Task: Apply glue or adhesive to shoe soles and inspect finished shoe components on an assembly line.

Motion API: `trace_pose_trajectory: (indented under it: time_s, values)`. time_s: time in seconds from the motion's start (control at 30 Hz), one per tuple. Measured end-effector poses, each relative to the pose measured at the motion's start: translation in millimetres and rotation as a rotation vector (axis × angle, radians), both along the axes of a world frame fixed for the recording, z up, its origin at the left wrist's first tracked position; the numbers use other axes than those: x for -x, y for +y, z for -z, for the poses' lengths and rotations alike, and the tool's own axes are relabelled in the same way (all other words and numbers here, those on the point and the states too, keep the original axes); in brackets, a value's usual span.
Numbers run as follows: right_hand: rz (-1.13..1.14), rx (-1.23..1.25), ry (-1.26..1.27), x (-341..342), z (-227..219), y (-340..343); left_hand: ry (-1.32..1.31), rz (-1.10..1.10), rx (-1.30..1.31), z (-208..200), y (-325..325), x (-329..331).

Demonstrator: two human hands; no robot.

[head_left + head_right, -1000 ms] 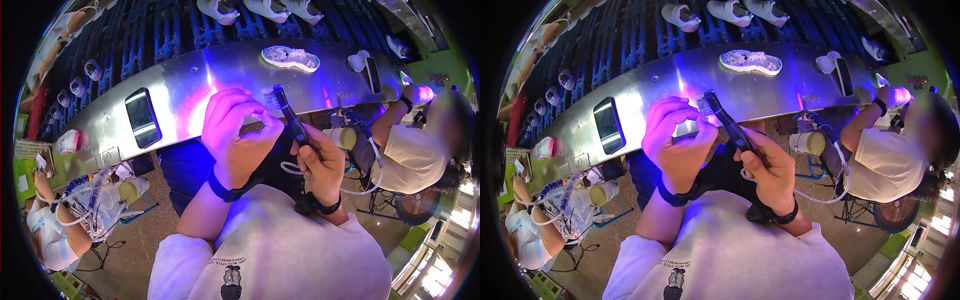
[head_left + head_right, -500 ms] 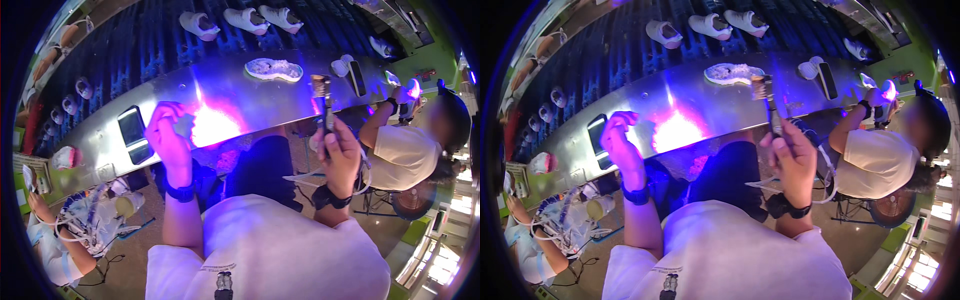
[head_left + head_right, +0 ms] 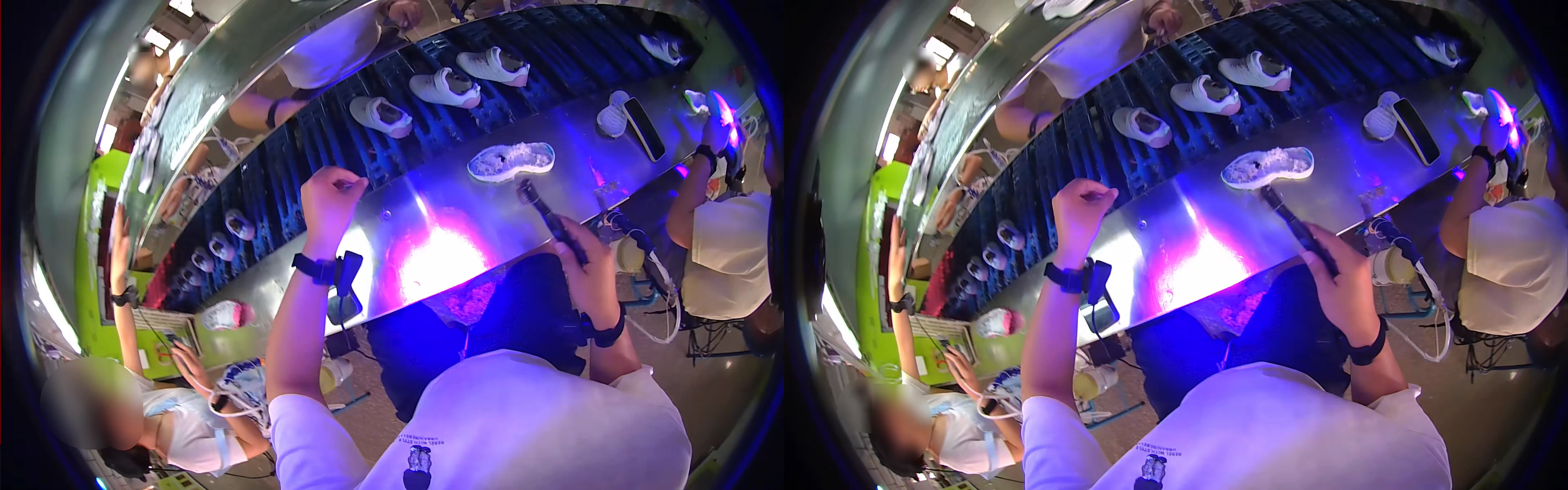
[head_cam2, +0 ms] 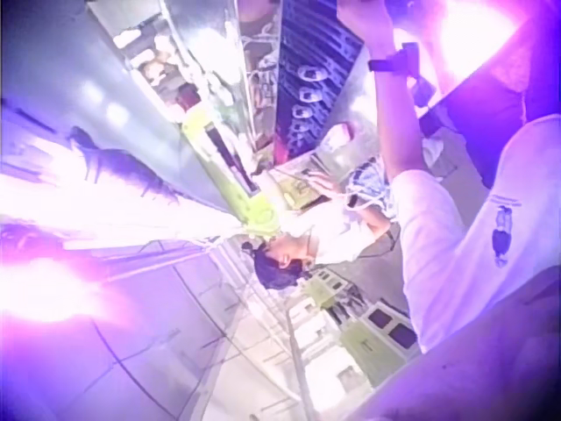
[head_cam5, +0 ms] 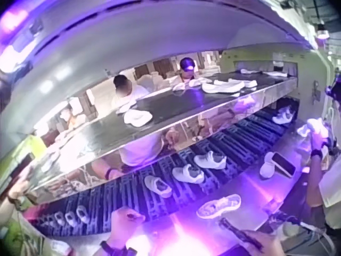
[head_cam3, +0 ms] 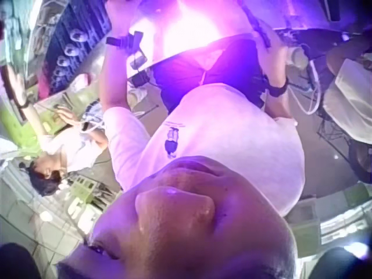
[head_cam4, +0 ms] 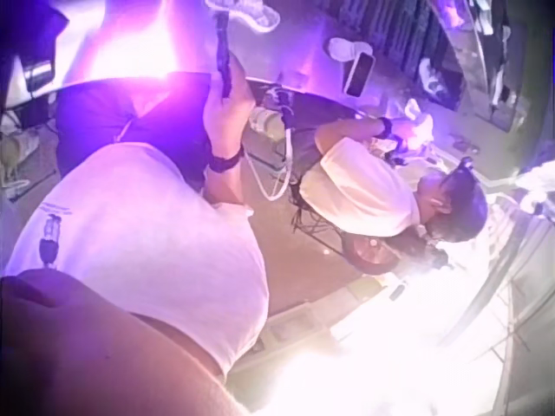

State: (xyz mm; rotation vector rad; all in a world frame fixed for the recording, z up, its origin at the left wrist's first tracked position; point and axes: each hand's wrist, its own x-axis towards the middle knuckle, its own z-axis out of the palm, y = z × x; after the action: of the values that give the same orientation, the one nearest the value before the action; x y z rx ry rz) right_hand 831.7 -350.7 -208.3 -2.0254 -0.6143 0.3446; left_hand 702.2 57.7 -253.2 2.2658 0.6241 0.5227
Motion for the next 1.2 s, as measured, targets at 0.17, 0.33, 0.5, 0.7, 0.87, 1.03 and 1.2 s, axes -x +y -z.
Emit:
trace_pose_trajectory:
  time_s: [0.17, 0.33, 0.5, 0.7, 0.87, 1.03, 1.2]
  values:
    - [-0.018, 0.007, 0.092, -3, 12, 8, 0.076, 0.009, -0.341, 30, 63, -38]
    - [-0.007, -0.023, 0.058, -18, 15, 8, 0.171, -0.016, -0.059, 53, 88, -94]
    - [0.059, 0.003, 0.147, -29, 16, -7, 0.352, -0.099, -0.415, 56, 62, -162]
    - [0.121, -0.075, 0.192, -30, 23, -14, 0.443, -0.004, -0.51, 105, 69, -173]
    - [0.097, -0.102, 0.194, -30, 25, -19, 0.239, -0.033, -0.406, 74, 60, -130]
    - [0.097, -0.165, 0.268, -22, 36, -13, 0.124, 0.0, -0.118, 19, 28, -70]
    - [-0.005, -0.186, 0.268, -7, 41, 9, 0.179, 0.127, -0.579, 29, 23, -45]
